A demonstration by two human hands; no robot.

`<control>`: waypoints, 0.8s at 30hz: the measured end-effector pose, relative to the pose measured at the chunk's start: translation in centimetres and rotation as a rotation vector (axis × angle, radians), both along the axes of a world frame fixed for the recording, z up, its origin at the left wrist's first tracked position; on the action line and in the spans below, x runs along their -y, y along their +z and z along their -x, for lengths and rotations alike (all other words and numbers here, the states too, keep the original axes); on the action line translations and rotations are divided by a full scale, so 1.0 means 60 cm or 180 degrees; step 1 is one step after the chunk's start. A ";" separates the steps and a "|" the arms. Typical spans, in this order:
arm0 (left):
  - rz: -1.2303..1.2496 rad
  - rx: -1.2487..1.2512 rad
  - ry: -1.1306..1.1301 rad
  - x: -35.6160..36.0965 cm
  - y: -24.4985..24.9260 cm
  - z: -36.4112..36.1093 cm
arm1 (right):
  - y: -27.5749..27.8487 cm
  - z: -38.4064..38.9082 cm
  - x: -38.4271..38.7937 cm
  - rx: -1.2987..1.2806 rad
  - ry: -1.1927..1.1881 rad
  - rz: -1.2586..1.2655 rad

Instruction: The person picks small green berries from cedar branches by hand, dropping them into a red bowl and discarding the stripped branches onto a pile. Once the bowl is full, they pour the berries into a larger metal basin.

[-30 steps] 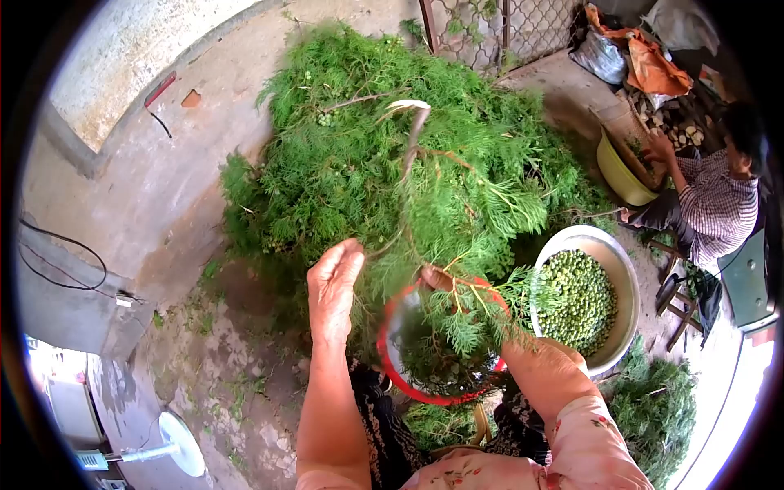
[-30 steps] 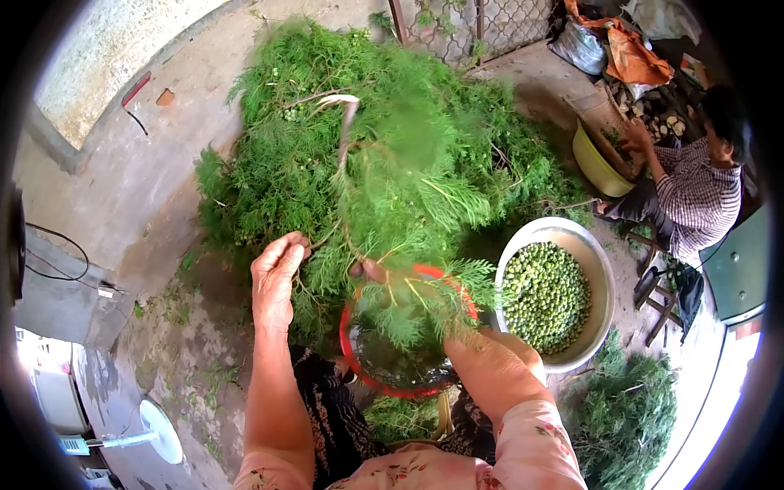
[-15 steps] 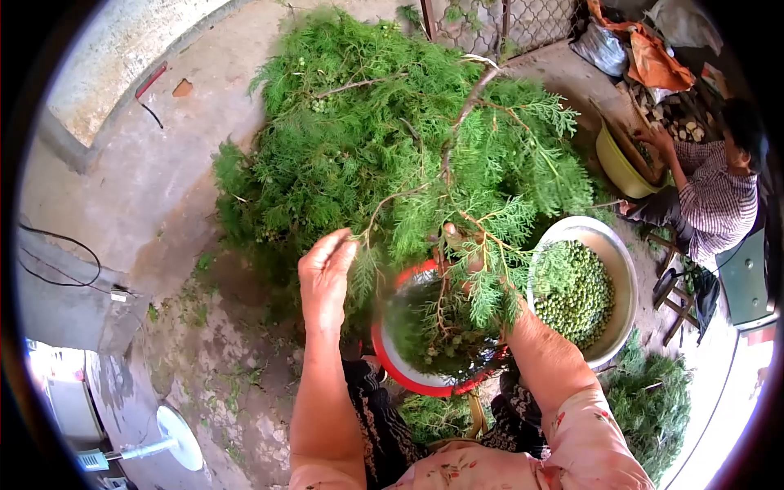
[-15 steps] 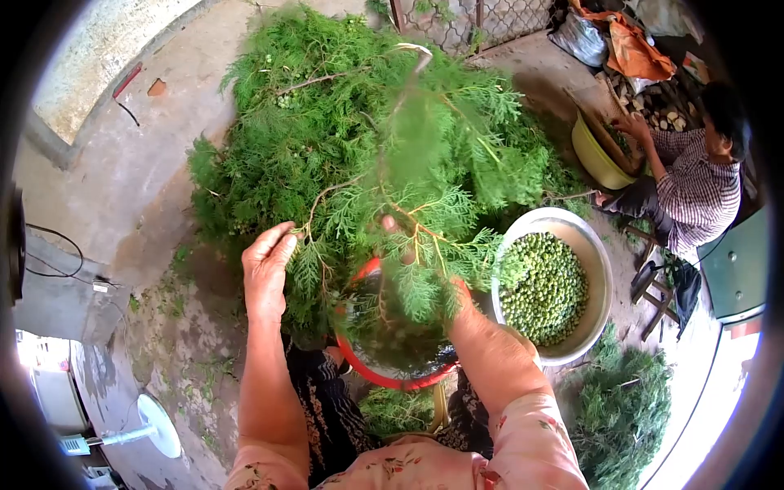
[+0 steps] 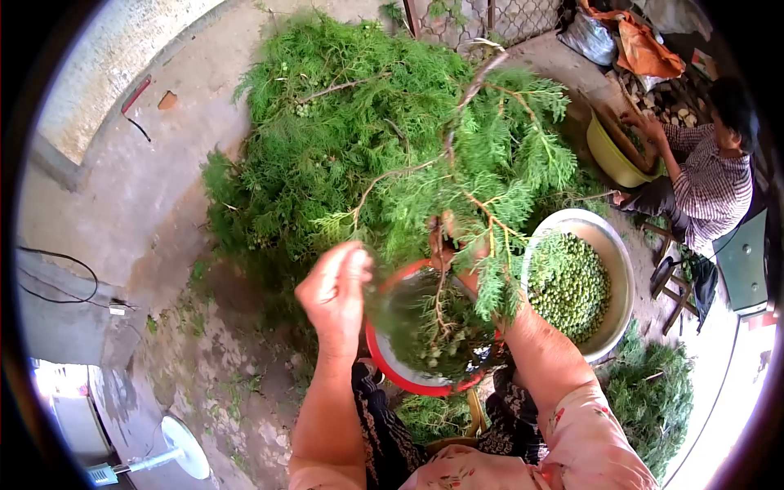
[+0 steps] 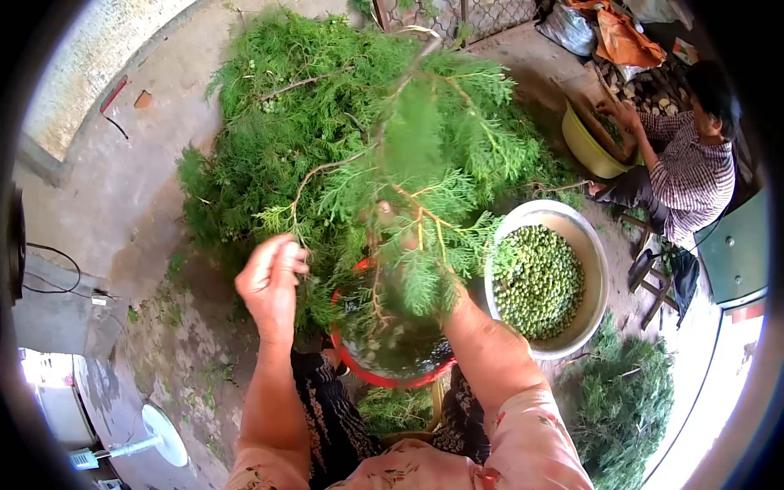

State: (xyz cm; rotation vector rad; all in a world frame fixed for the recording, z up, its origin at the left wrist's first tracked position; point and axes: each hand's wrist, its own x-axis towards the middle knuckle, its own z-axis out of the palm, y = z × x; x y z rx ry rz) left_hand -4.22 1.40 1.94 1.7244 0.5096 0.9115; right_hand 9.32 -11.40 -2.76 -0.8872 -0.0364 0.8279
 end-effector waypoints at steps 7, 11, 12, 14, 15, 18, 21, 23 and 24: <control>0.1838 -0.0081 -0.0351 -0.050 -0.031 0.007 | 0.018 -0.005 0.012 0.0129 -0.0267 0.0072; 0.1474 -0.0714 -0.0396 -0.017 -0.056 -0.017 | -0.023 -0.016 0.018 -0.0017 -0.0301 -0.0206; 0.1655 -0.0817 -0.1118 -0.021 -0.045 -0.021 | 0.005 -0.007 0.018 0.0098 -0.0385 -0.0069; 0.1800 -0.0974 -0.1096 -0.012 -0.059 -0.027 | 0.016 -0.002 0.019 0.0100 -0.0474 0.0062; 0.1761 -0.1135 -0.1062 -0.006 -0.052 -0.028 | 0.012 -0.008 0.022 0.0059 -0.0367 -0.0105; 0.1936 -0.0960 -0.1031 -0.024 -0.057 -0.028 | 0.014 -0.018 0.032 0.0275 -0.0194 -0.0192; 0.2592 -0.0731 -0.1097 -0.023 -0.025 -0.022 | 0.007 -0.017 0.030 0.0028 -0.0486 0.0104; 0.2749 -0.0701 -0.1063 -0.021 -0.011 -0.028 | -0.003 -0.021 0.032 -0.0144 -0.0434 -0.0029; 0.2818 -0.0705 -0.1099 -0.019 -0.005 -0.029 | -0.006 -0.020 0.027 0.0394 -0.0448 0.0308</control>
